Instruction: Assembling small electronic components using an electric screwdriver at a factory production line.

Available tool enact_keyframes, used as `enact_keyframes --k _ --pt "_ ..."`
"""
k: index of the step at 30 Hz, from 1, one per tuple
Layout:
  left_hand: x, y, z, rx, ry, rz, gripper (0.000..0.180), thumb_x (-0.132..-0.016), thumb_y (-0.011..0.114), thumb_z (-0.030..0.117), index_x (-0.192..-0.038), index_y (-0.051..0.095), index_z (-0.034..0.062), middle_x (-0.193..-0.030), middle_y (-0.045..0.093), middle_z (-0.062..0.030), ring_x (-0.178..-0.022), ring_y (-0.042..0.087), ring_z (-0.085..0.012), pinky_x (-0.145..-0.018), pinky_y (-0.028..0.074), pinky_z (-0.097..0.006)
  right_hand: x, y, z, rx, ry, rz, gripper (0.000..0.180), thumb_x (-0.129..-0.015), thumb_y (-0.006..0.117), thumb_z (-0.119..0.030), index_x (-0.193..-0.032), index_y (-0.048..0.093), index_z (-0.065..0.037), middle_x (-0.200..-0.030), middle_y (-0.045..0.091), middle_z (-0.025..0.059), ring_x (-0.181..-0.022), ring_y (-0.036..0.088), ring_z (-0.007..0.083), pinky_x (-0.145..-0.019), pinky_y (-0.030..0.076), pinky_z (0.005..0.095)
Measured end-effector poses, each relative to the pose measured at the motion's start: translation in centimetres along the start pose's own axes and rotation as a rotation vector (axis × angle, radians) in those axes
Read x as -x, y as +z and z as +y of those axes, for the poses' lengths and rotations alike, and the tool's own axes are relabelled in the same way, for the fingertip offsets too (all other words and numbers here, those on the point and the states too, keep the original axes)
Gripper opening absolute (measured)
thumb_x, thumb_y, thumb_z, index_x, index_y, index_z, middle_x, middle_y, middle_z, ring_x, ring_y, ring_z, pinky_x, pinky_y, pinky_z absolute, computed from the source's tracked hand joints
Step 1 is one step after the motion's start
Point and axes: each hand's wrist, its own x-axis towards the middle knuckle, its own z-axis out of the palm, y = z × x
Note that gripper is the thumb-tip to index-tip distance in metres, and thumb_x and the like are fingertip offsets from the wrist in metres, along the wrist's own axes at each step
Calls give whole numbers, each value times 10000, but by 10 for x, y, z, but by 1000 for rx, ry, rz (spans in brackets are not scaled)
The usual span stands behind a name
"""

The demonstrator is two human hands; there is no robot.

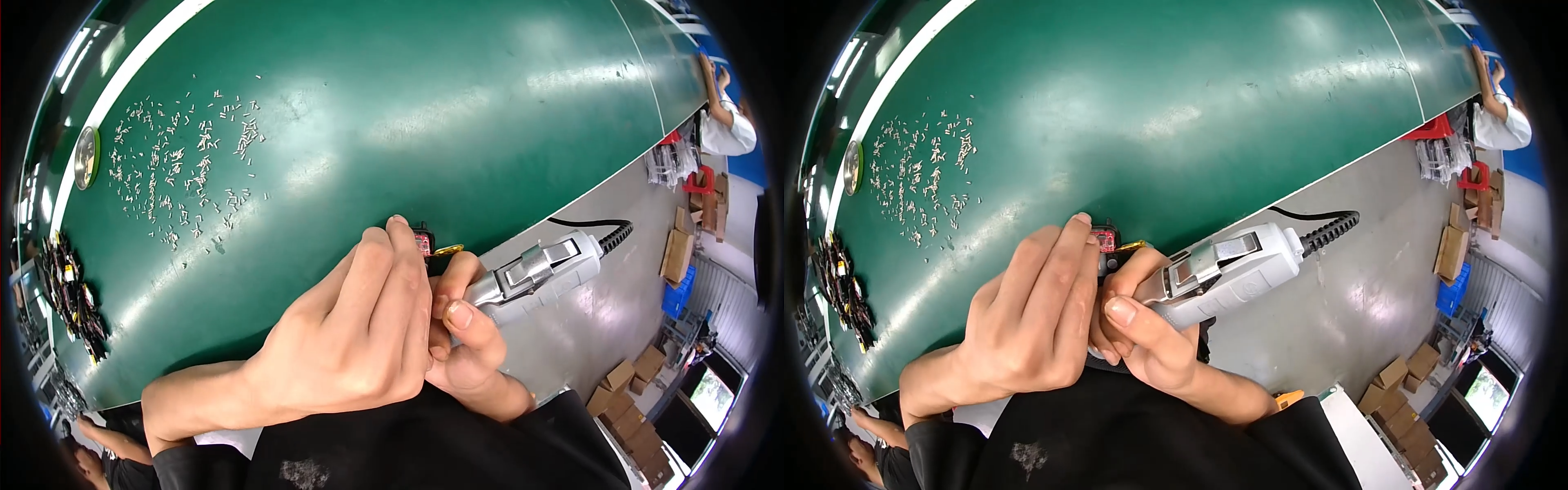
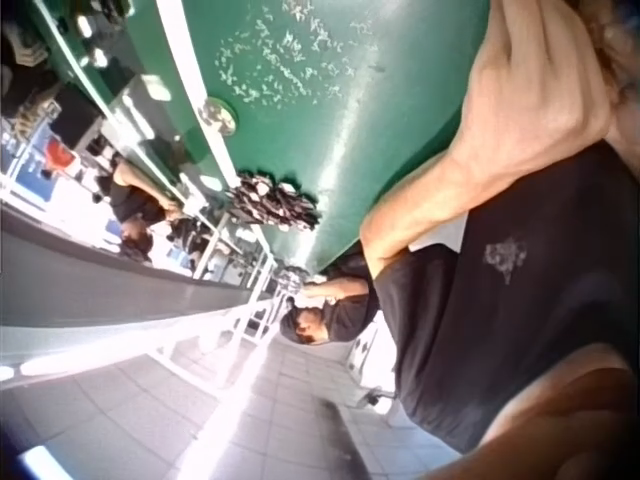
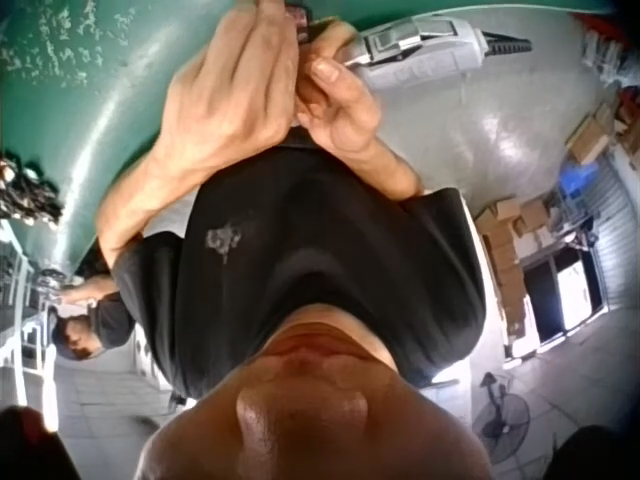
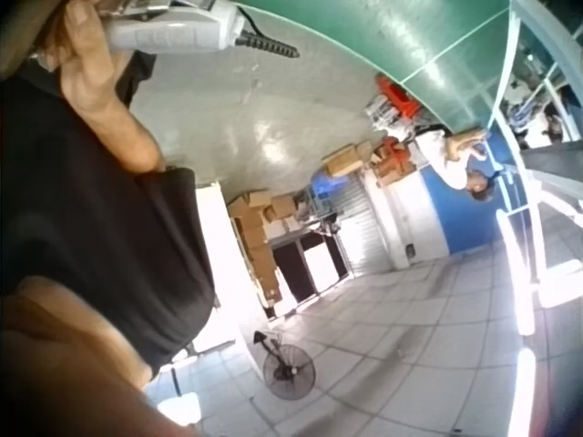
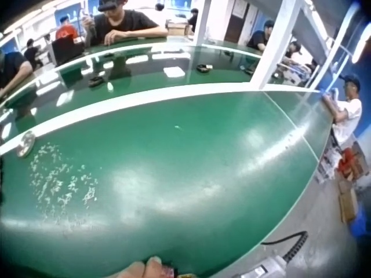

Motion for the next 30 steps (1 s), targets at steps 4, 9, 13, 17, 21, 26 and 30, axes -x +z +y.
enact_keyframes --k 4,9,13,17,21,26,30 --pt "-1 -1 2 7 -13 -25 457 -476 547 27 -882 605 -173 -945 621 -281 -778 623 -318 -567 541 -328 0 3 -2 -23 8 -8 80 -915 503 -56 -905 426 -39 -585 447 52 -418 390 108 -419 367 261" --pt "3 1 0 -13 15 -26 356 -609 631 8 -914 608 -174 -999 623 -287 -824 625 -320 -637 552 -328 -3 8 -45 39 3 -246 125 -904 556 -72 -948 443 -42 -685 490 63 -498 448 142 -506 384 305" --pt "7 1 5 32 -9 -36 300 -691 648 -5 -937 614 -172 -1036 623 -289 -855 629 -322 -678 556 -333 -29 22 -88 255 -255 -398 244 -912 639 -232 -785 478 -100 -500 503 24 -384 471 114 -438 443 267" --pt "13 8 6 6 -31 -64 312 -690 660 -13 -961 629 -165 -1074 626 -283 -890 635 -319 -725 561 -339 -47 30 -107 339 -306 -410 258 -910 620 -310 -803 506 -105 -512 513 26 -409 497 117 -457 474 277" --pt "14 5 7 -19 -30 -4 305 -676 668 -19 -950 650 -152 -1076 639 -270 -911 644 -312 -753 566 -333 -58 36 -109 492 -268 -439 262 -945 560 -355 -873 495 -112 -533 472 0 -461 498 101 -520 471 252" --pt "13 10 6 -24 -42 -14 285 -660 672 -18 -920 667 -134 -1055 655 -256 -908 650 -304 -754 567 -321 -71 22 -102 455 -221 -483 264 -952 549 -363 -876 493 -117 -529 473 -10 -454 492 95 -512 455 252" --pt "13 10 6 -12 -51 1 279 -648 677 -9 -902 672 -125 -1030 666 -246 -890 655 -297 -747 566 -312 -74 21 -100 470 -220 -476 255 -956 543 -356 -878 493 -119 -519 470 -15 -442 482 87 -505 439 243"
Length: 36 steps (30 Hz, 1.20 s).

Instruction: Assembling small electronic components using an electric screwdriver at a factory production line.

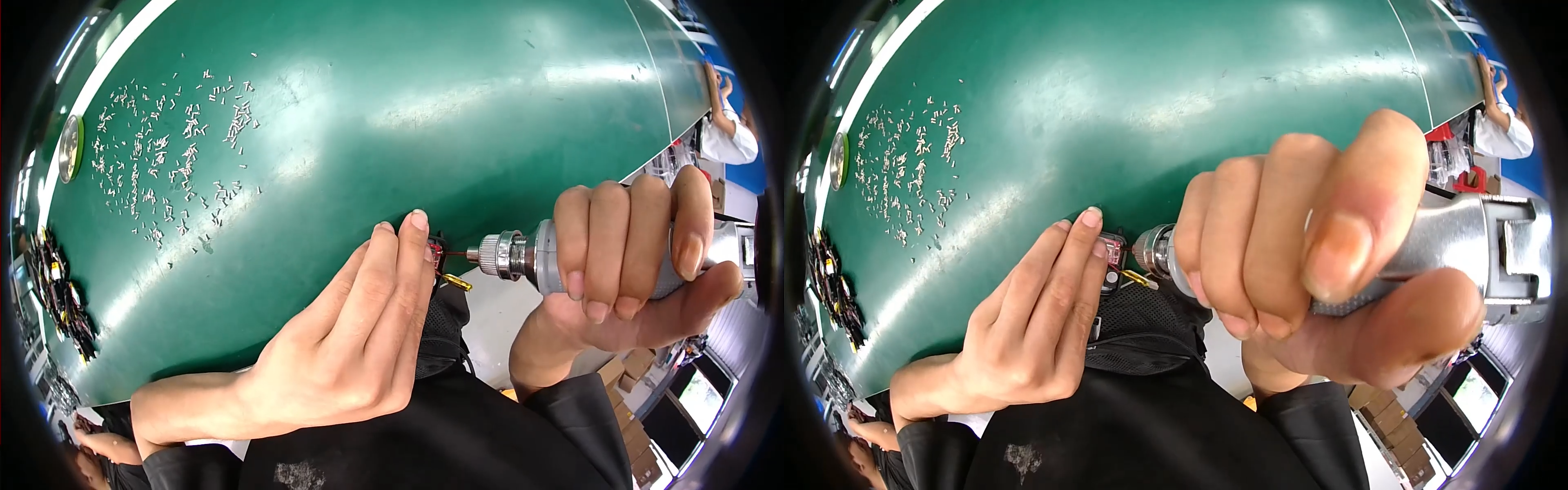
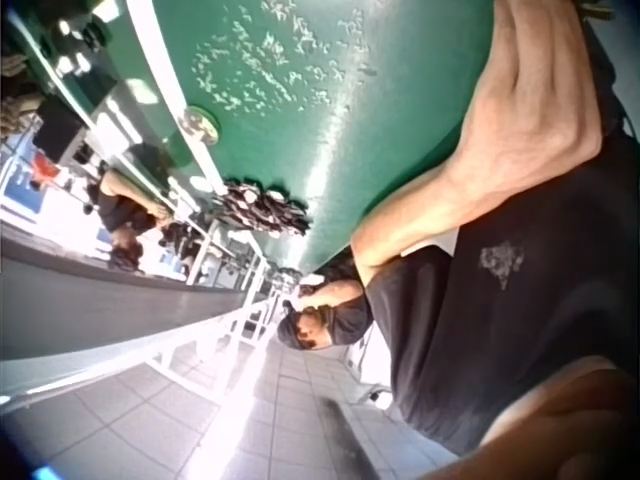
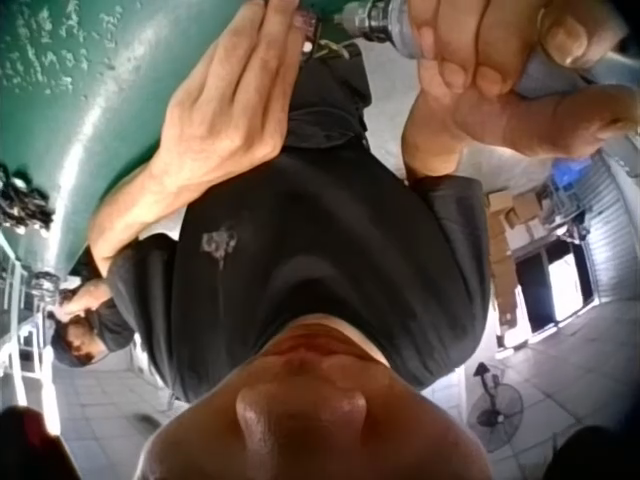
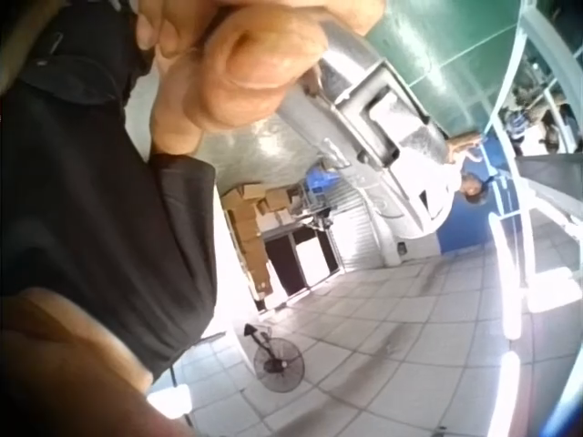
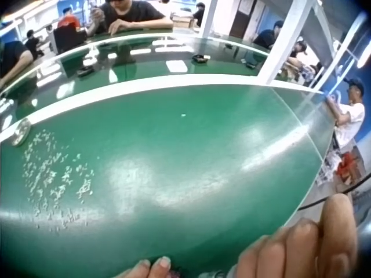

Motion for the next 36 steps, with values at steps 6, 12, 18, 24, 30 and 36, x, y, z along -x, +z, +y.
enact_keyframes --k 6,12,18,24,30,36 --pt "-1 5 -3 47 -7 79 263 -644 689 -14 -881 670 -127 -998 672 -243 -852 656 -288 -711 567 -305 2 4 -3 12 -3 29 244 -953 550 -340 -865 488 -121 -518 468 -19 -433 471 84 -502 428 239" --pt "4 7 -3 21 -9 92 288 -613 693 -9 -870 663 -136 -978 672 -243 -834 655 -284 -694 569 -304 4 4 6 8 -25 56 247 -949 564 -335 -840 488 -126 -525 468 -22 -439 470 82 -502 429 236" --pt "-2 6 -6 242 -11 106 300 -577 655 -5 -838 633 -151 -999 650 -267 -888 640 -324 -713 572 -353 2 12 -4 191 73 -93 282 -926 613 -372 -834 485 -139 -550 495 -35 -458 475 79 -505 432 241" --pt "2 5 -10 272 11 88 341 -594 627 14 -892 617 -152 -1058 619 -284 -950 616 -354 -759 566 -386 -2 12 2 192 40 -134 239 -957 575 -318 -866 453 -134 -570 480 -45 -474 464 76 -531 419 235" --pt "11 -5 -7 122 -2 112 325 -625 600 81 -881 645 -114 -1050 634 -253 -974 617 -338 -849 536 -373 -11 29 20 83 -72 -133 254 -910 638 -220 -798 433 -119 -525 449 -51 -409 420 64 -449 390 214" --pt "30 -15 -8 200 69 30 356 -743 587 148 -993 638 -100 -1130 619 -220 -1066 580 -300 -941 473 -354 -41 0 16 -358 20 -740 194 -734 801 -12 -729 607 -2 -548 605 73 -433 571 168 -437 479 274"
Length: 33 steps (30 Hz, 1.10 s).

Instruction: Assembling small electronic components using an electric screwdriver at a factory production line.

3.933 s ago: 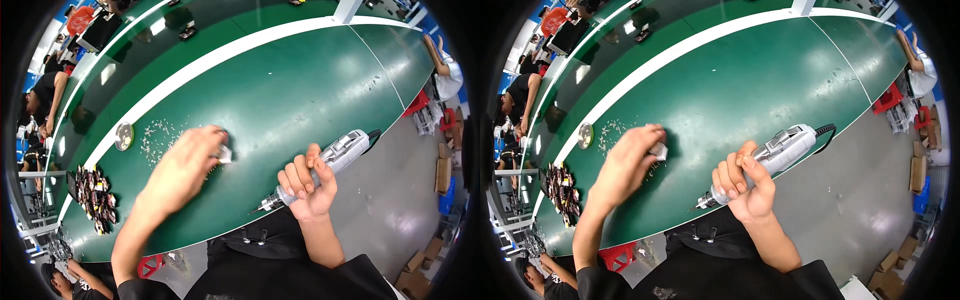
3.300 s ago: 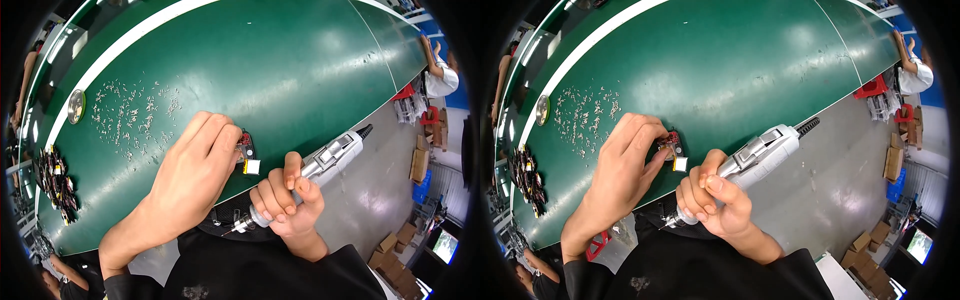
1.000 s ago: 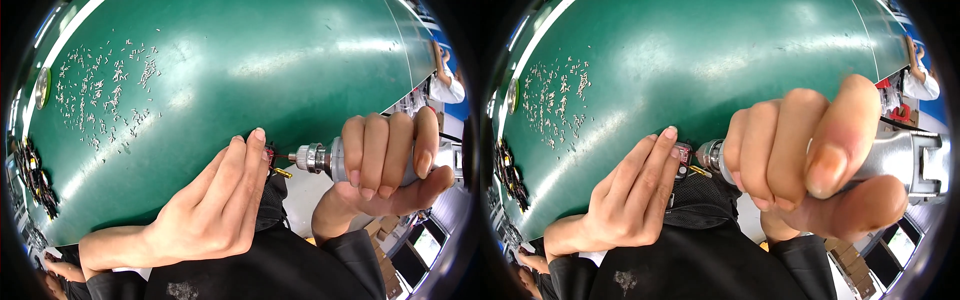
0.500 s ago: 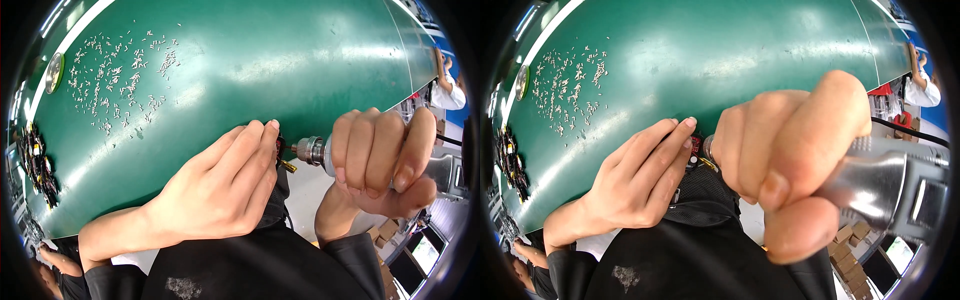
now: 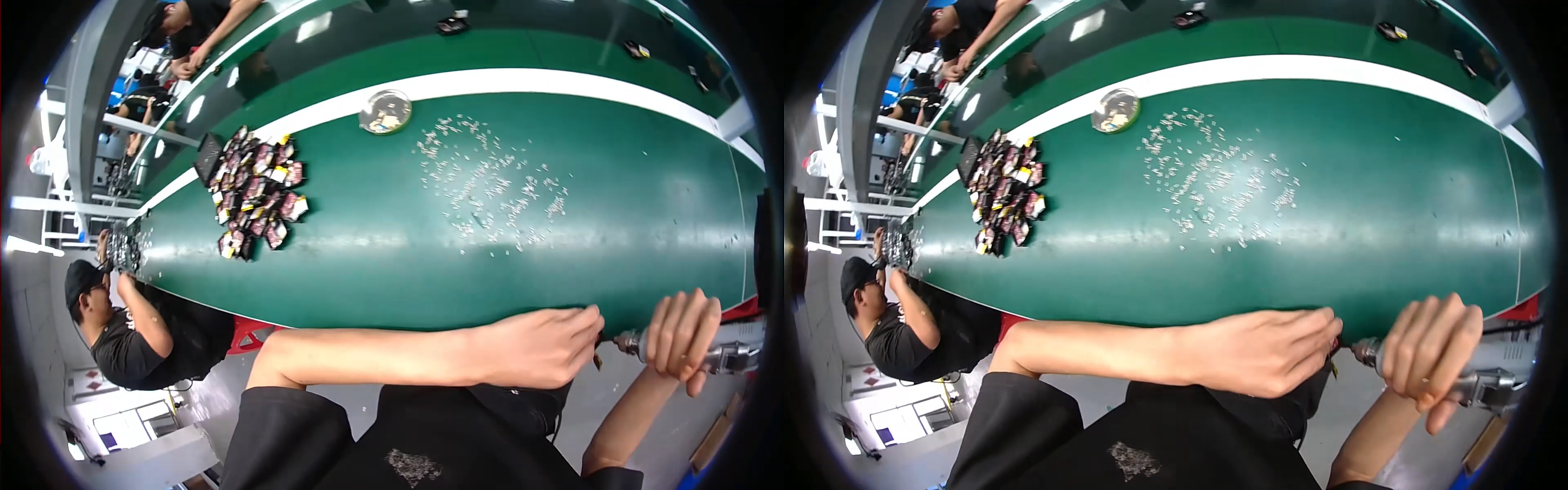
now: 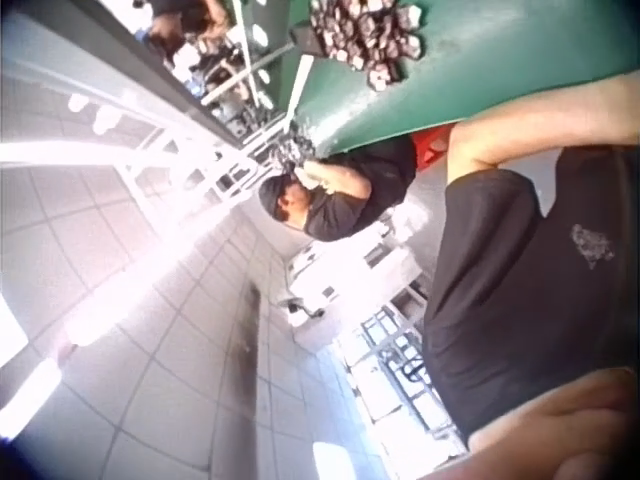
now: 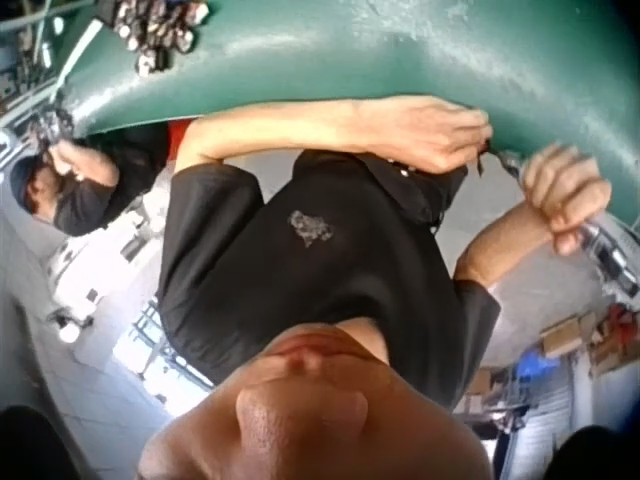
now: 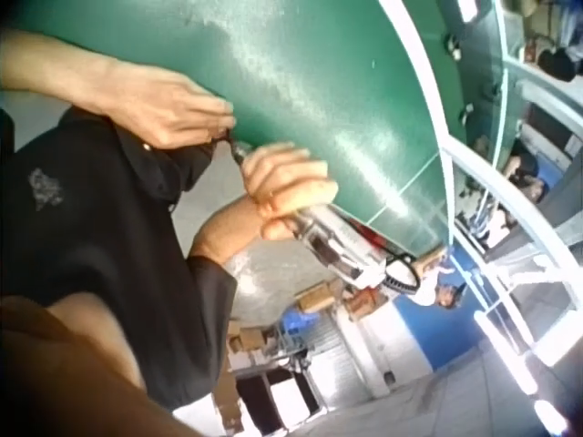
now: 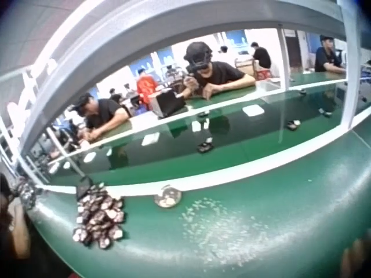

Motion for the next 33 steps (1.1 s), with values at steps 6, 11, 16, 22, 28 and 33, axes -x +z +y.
enact_keyframes --k 6,11,16,22,28,33 --pt "85 -71 -13 -22 -596 158 471 -678 696 0 -1139 600 -11 -1174 609 -186 -1043 596 -338 -872 511 -412 25 35 -1 -118 -269 419 271 -823 732 -57 -676 505 -54 -455 543 58 -337 505 124 -381 471 239" --pt "209 -149 -70 -646 -1138 321 362 -831 609 -14 -1189 567 11 -1164 601 -170 -1093 554 -345 -952 424 -421 46 29 26 -191 -242 576 273 -897 656 -113 -732 442 -74 -434 463 8 -330 451 91 -364 435 225" --pt "246 -155 -88 -1063 -1268 -21 406 -881 599 107 -1265 521 3 -1316 484 -213 -1246 428 -361 -1062 318 -458 37 31 45 -222 -222 638 274 -916 638 -163 -762 424 -88 -462 438 -7 -332 410 79 -370 415 227" --pt "126 -111 -91 -550 -878 199 295 -798 657 -22 -1088 617 11 -1096 583 -137 -1016 562 -315 -871 459 -386 39 33 58 -251 -180 708 271 -930 620 -209 -800 413 -92 -474 418 -11 -352 402 93 -396 404 258" --pt "87 -85 -124 -414 -803 159 203 -787 680 -3 -986 645 12 -942 600 -89 -841 598 -273 -725 498 -370 42 36 62 -305 -175 760 273 -934 614 -233 -812 410 -98 -477 423 -13 -359 415 100 -398 391 263" --pt "88 -91 -128 -540 -686 10 144 -790 674 -4 -932 655 4 -901 596 -76 -786 600 -245 -653 509 -348 44 35 63 -345 -194 764 273 -933 607 -244 -813 406 -102 -480 424 -12 -362 419 103 -400 379 265"
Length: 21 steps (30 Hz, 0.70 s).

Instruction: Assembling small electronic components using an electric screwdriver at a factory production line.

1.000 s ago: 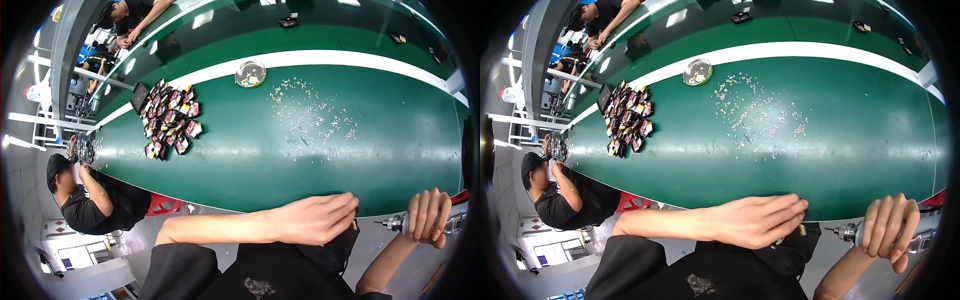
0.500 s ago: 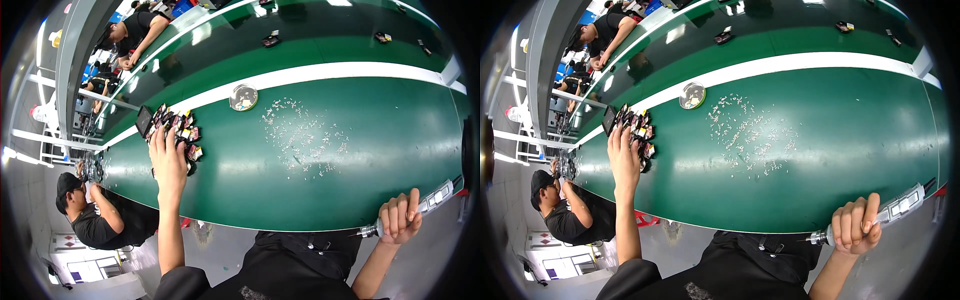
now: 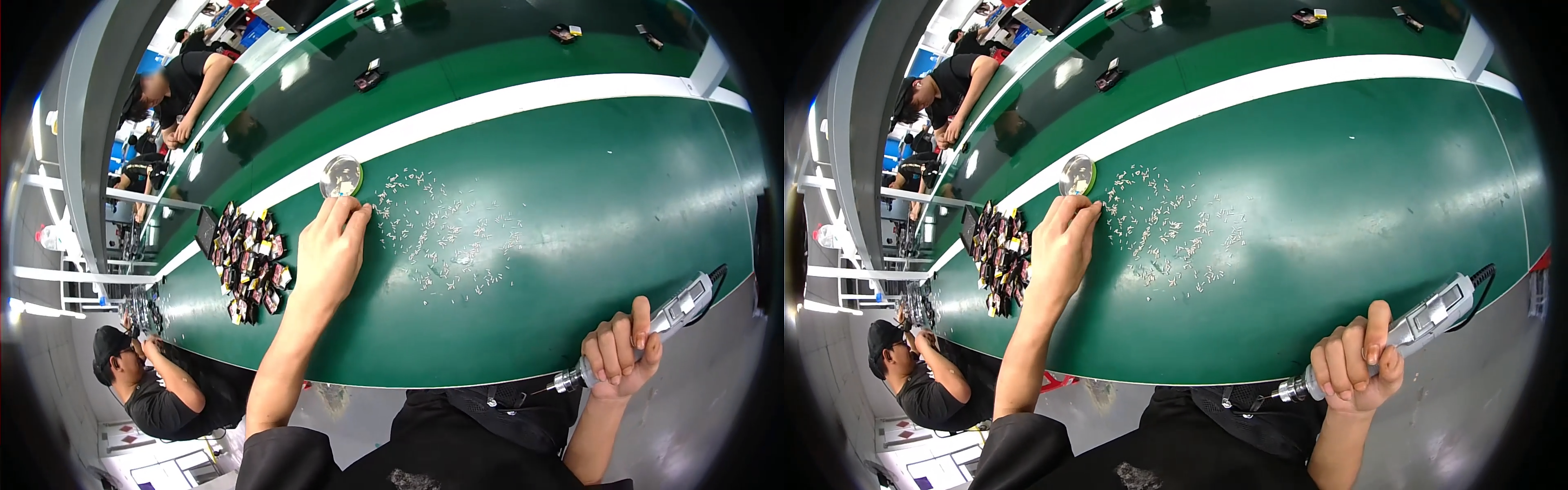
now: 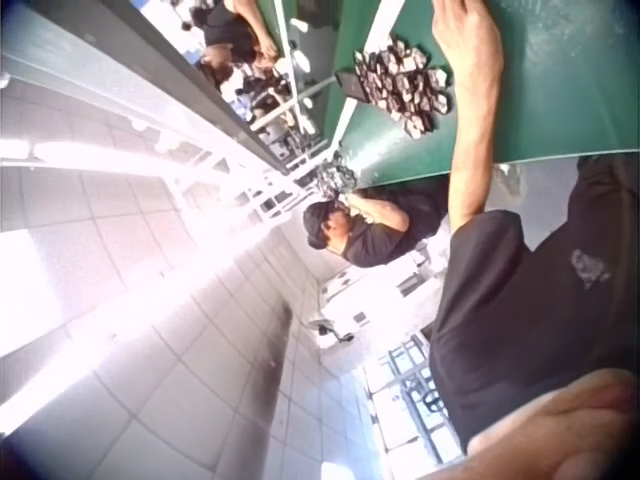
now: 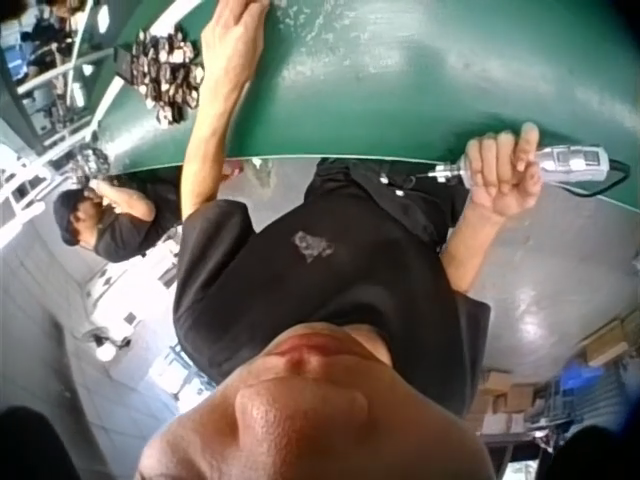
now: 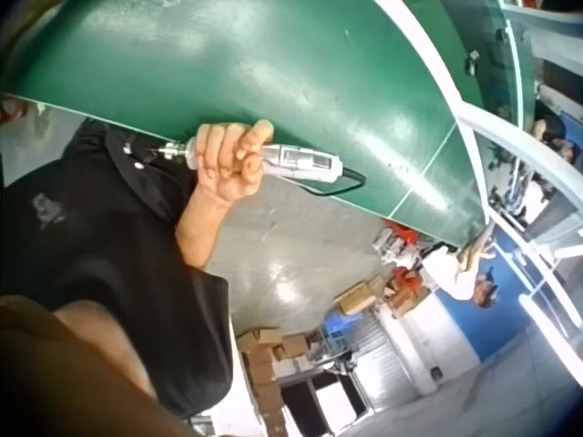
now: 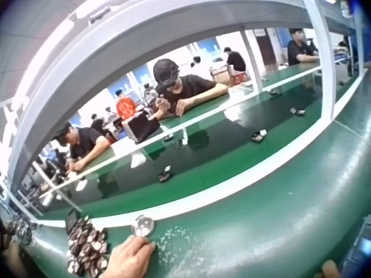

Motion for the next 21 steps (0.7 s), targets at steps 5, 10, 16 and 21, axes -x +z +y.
enact_keyframes --k 5,10,16,21 --pt "-6 6 -4 -66 171 -22 135 -774 679 1 -891 613 -8 -869 581 -76 -759 588 -228 -620 514 -343 6 1 -6 -3 15 9 251 -936 588 -227 -822 404 -101 -486 424 -10 -373 426 108 -423 395 278" --pt "3 5 14 147 -19 66 124 -771 568 -80 -801 472 -7 -760 498 -128 -676 524 -283 -594 433 -372 10 1 -8 5 26 -21 232 -944 562 -235 -836 408 -101 -510 432 -9 -406 450 111 -459 406 282" --pt "35 -5 71 511 -96 90 96 -808 563 -105 -807 521 -18 -724 530 -113 -608 506 -221 -576 425 -302 1 6 2 -13 -43 43 220 -964 520 -274 -849 415 -119 -525 412 -24 -435 431 105 -505 407 285" --pt "46 -8 116 904 -130 124 132 -731 653 -122 -815 602 -35 -770 628 -138 -685 607 -239 -626 480 -309 -12 26 6 -41 -144 -10 200 -999 445 -295 -902 439 -121 -555 431 -19 -469 443 107 -541 420 288"
